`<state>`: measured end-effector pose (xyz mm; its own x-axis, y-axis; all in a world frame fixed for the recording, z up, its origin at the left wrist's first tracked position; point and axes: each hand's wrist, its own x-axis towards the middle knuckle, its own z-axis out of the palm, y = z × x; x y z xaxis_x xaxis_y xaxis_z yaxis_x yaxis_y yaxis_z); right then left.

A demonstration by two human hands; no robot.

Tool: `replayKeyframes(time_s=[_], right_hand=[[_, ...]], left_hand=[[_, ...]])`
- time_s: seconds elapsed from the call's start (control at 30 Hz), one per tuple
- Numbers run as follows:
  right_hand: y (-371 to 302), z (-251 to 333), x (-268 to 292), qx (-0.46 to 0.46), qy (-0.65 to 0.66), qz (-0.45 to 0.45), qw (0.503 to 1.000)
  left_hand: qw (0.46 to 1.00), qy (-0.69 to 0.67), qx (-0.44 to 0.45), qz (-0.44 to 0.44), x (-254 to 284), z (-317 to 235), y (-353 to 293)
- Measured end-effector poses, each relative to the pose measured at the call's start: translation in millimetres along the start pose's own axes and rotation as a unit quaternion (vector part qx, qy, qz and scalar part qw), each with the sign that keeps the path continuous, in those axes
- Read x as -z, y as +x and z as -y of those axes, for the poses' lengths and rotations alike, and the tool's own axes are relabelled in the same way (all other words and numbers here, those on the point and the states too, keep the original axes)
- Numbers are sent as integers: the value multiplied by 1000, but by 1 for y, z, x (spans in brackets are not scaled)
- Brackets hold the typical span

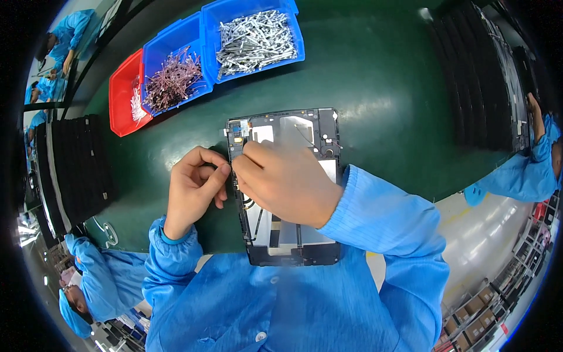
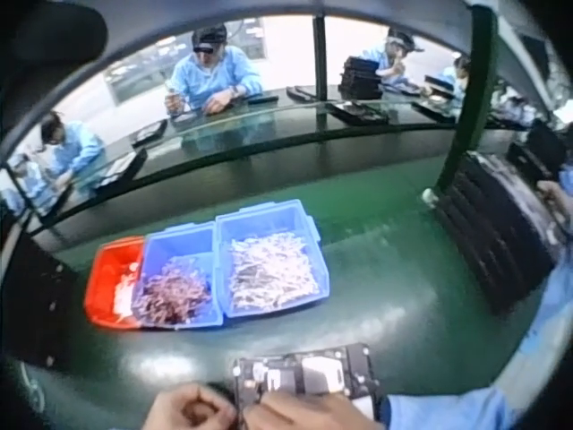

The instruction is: The person assembles tablet devices by preparing wire strips from bins by hand, installing them into tablet frames, and applying adhesive strips along the frame edges.

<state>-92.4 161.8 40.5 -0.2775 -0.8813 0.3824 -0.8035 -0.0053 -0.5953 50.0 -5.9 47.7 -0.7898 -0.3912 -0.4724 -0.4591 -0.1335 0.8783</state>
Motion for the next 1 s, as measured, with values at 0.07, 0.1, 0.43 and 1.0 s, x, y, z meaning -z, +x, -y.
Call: replayKeyframes(time_s=[0.07, 0.1, 0.43, 1.0], right_hand=[[0, -1, -1, 2, 5, -6, 1000], [0, -2, -1, 6, 10, -11, 1000], [-2, -3, -3, 5, 18, -22, 1000], [-2, -2, -4, 1, 19, -33, 999]], left_hand=[[1000, -2, -3, -11, -4, 2, -1], [1000, -5, -8, -23, -6, 2, -2], [1000, -9, 2, 22, 4, -5, 6], [999, -9, 28, 38, 4, -10, 10]])
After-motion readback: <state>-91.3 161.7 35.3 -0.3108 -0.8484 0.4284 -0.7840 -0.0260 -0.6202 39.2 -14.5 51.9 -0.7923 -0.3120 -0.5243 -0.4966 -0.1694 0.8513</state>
